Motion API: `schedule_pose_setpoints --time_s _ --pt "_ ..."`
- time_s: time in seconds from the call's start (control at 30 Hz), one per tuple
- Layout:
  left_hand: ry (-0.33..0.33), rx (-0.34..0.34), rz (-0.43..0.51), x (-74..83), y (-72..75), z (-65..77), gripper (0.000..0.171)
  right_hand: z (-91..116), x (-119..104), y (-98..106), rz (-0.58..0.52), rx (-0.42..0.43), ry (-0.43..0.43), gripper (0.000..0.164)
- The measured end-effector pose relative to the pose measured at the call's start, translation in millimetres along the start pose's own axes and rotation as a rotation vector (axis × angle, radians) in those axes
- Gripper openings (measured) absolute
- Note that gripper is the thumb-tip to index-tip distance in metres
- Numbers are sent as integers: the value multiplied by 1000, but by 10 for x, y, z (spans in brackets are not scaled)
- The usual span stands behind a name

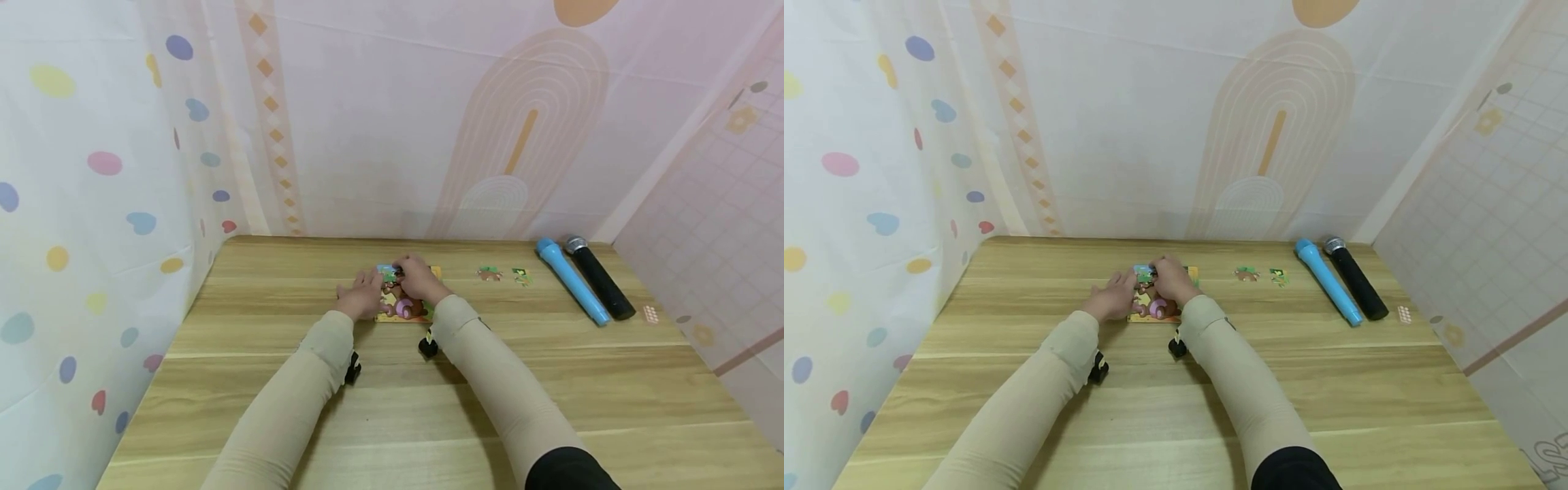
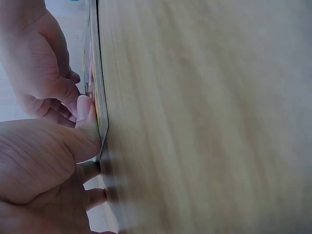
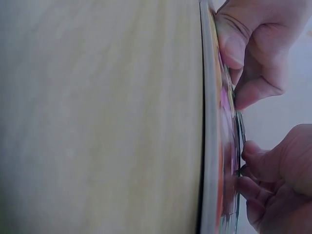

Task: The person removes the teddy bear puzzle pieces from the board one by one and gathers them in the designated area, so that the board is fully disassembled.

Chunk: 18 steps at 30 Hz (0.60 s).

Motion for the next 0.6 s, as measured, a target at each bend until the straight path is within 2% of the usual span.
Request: schedule_pose_setpoints --time_s 0.2,0.37,0.6 --pt "-9 18 29 5 14 73 95 11 -10 12 21 5 12 36" --pt "-5 18 48 6 13 64 95 27 50 39 38 31 17 36" --pt "-7 28 72 -10 3 37 93 89 130 91 -4 59 11 38"
Point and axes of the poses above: each hand's wrist, its own z-axis away from the middle knuckle, its own y-axis out of the back of the hand, x = y × z, the point moved 5 cm from there along -z, towards the middle knuckle, and after that the axes turned 15 degrees about -x, right-handed, at the moved point
